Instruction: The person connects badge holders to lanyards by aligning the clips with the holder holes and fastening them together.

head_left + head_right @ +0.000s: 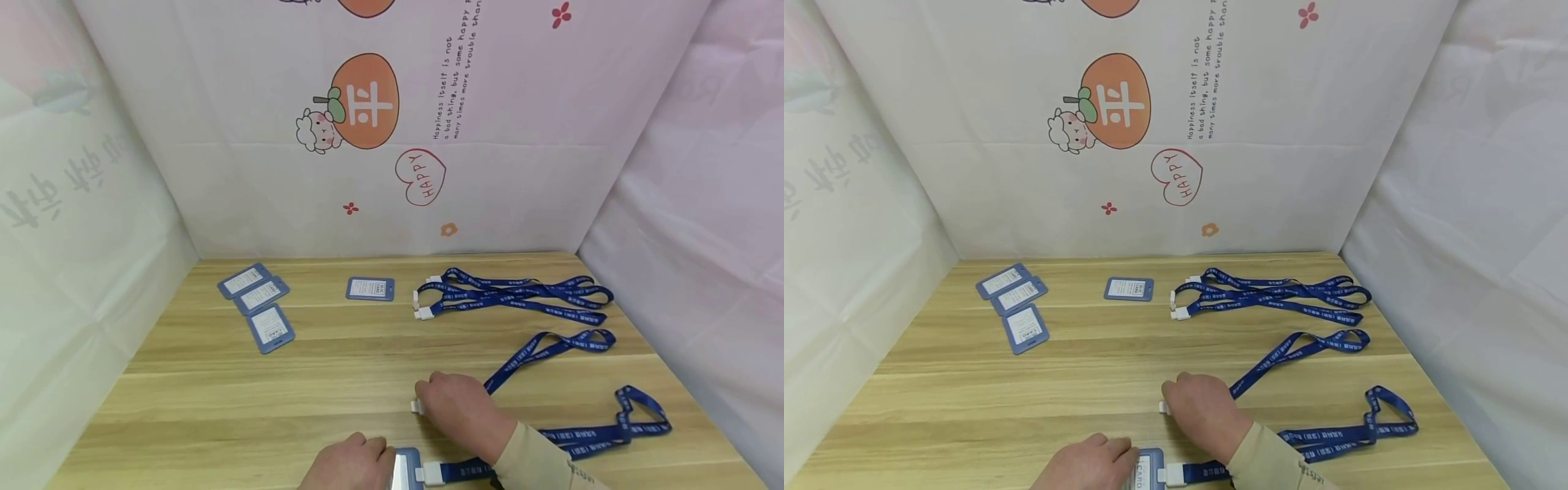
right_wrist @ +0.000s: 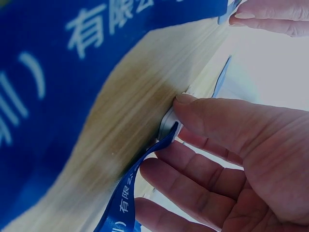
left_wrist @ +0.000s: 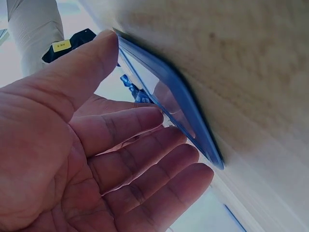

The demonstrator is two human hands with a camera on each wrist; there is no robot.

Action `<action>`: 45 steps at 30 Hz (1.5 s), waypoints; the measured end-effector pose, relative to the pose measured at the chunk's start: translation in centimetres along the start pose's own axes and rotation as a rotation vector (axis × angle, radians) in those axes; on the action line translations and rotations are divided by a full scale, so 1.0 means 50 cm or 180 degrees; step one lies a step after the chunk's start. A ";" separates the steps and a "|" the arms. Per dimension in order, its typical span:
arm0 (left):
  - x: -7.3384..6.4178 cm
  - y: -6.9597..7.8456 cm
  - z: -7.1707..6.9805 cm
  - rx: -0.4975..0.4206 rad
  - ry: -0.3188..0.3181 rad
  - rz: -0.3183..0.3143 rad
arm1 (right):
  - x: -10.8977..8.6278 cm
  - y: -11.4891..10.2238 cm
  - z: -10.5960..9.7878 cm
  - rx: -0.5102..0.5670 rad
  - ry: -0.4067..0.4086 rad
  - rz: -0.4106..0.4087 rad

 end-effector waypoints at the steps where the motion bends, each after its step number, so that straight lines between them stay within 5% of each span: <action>1: 0.001 -0.001 -0.002 -0.0016 -0.0044 -0.0017 | 0.000 0.000 0.000 -0.0002 -0.0004 0.0005; 10: 0.015 -0.026 -0.029 -0.0006 -0.0424 -0.0240 | 0.000 0.001 0.000 0.0009 0.0013 0.0028; 20: 0.006 -0.106 -0.061 0.0022 0.0174 -0.0597 | 0.000 0.003 0.001 0.0104 0.0028 -0.0003; 27: -0.005 -0.173 -0.073 0.0127 0.0627 -0.0661 | 0.000 0.003 0.002 0.0137 0.0038 0.0014; 36: -0.019 -0.254 -0.077 0.0168 0.0842 -0.0800 | 0.003 0.001 -0.002 0.0139 -0.0117 0.0095; 45: -0.032 -0.315 -0.068 0.0187 0.0844 -0.0971 | 0.004 0.001 0.000 0.0137 -0.0157 0.0102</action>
Point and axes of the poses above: each hand's wrist, its own x-axis towards the middle knuckle, its own z-axis out of the palm, y = z × x, the point moved 1 cm from there along x, towards the middle knuckle, and after that the axes turned 3 degrees about z, right-handed, at the moved point
